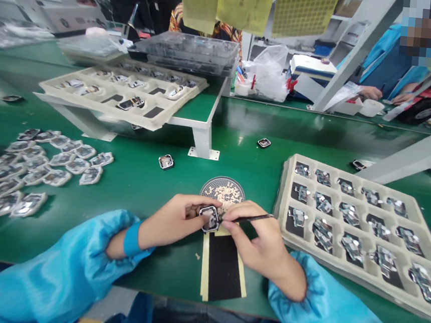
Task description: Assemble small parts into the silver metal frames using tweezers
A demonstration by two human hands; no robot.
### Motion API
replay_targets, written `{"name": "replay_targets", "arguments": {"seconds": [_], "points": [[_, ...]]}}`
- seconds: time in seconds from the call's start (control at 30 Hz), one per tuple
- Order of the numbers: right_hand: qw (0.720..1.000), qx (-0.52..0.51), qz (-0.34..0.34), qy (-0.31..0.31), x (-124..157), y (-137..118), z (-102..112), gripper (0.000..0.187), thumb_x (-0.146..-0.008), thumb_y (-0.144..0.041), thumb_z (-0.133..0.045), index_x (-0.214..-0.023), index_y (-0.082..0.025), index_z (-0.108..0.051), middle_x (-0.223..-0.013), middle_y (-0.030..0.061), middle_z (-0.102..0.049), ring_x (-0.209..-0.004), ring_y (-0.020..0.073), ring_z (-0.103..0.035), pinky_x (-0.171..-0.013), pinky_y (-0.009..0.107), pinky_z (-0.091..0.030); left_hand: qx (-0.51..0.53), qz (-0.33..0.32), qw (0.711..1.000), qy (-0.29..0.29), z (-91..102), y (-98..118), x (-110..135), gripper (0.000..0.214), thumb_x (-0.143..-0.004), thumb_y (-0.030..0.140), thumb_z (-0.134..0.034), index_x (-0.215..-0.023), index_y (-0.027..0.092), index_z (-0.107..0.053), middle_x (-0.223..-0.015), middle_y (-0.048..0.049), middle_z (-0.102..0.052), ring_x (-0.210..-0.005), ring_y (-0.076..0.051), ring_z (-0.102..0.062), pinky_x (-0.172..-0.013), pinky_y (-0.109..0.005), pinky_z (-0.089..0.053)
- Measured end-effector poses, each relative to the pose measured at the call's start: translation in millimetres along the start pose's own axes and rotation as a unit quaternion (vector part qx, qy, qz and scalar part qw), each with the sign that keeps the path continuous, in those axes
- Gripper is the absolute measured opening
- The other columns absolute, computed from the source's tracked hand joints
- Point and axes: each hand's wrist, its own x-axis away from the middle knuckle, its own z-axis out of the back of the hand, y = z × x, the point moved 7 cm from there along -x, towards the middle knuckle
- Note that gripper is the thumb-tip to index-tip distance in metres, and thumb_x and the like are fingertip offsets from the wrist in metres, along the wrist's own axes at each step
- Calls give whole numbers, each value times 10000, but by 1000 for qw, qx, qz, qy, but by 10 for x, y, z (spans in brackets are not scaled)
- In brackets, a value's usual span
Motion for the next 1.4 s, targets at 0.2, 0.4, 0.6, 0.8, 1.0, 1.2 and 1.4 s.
{"name": "replay_targets", "arguments": {"seconds": [0.2, 0.4, 0.6, 0.8, 1.0, 1.2, 1.4], "points": [[985, -119, -124, 13, -34, 171, 63, 66, -921, -180, -680, -925, -211, -621, -927, 52, -722, -917, 198, -708, -870, 387, -591, -20, -4, 1000, 9, 72, 30, -10, 344, -840, 187, -627, -1162, 172, -750, -779, -40, -720, -691, -174, -635, -633, -272, -514], [978, -151, -146, -9, -84, 111, 165, 73, -917, -198, -695, -921, -208, -623, -884, 43, -726, -844, 175, -713, -778, 315, -603, 22, -7, 1000, 4, 68, 48, -9, 339, -856, 229, -666, -1181, 168, -740, -853, -63, -745, -808, -213, -692, -757, -336, -569], [995, -86, -11, 58, -96, -104, 182, 148, -892, -99, -682, -965, -226, -662, -913, 56, -734, -895, 215, -714, -808, 396, -606, 148, -7, 986, -72, -96, 80, 46, 435, -803, 213, -769, -1231, 165, -709, -1007, -87, -762, -925, -233, -713, -844, -363, -584], [999, -22, 37, 19, -81, -103, 45, 224, -863, -83, -714, -1028, -231, -683, -951, 65, -745, -937, 233, -705, -832, 441, -602, 211, -18, 972, -105, -168, 74, 53, 426, -823, 161, -761, -1242, 193, -694, -1217, -101, -725, -1076, -227, -695, -980, -374, -542], [999, -22, 29, 28, -70, -75, 61, 225, -854, -103, -739, -1030, -231, -682, -954, 54, -746, -926, 224, -708, -821, 421, -595, 182, -18, 977, -108, -183, 65, 40, 460, -848, 166, -742, -1301, 211, -672, -1265, -108, -704, -1120, -243, -678, -995, -395, -538], [999, -21, 12, 26, -59, -11, 47, 203, -853, -142, -754, -1023, -231, -686, -940, 51, -740, -915, 227, -705, -819, 421, -589, 160, -23, 982, -96, -161, 43, 47, 464, -849, 180, -744, -1306, 205, -673, -1280, -116, -700, -1156, -271, -665, -1016, -426, -531], [999, -29, 2, 22, -54, -7, 19, 187, -869, -105, -723, -1003, -229, -687, -958, 42, -743, -937, 211, -706, -846, 404, -579, 89, -58, 992, -69, -120, 100, 39, 448, -849, 145, -715, -1290, 214, -685, -1282, -94, -703, -1178, -267, -653, -1044, -420, -509]]}}
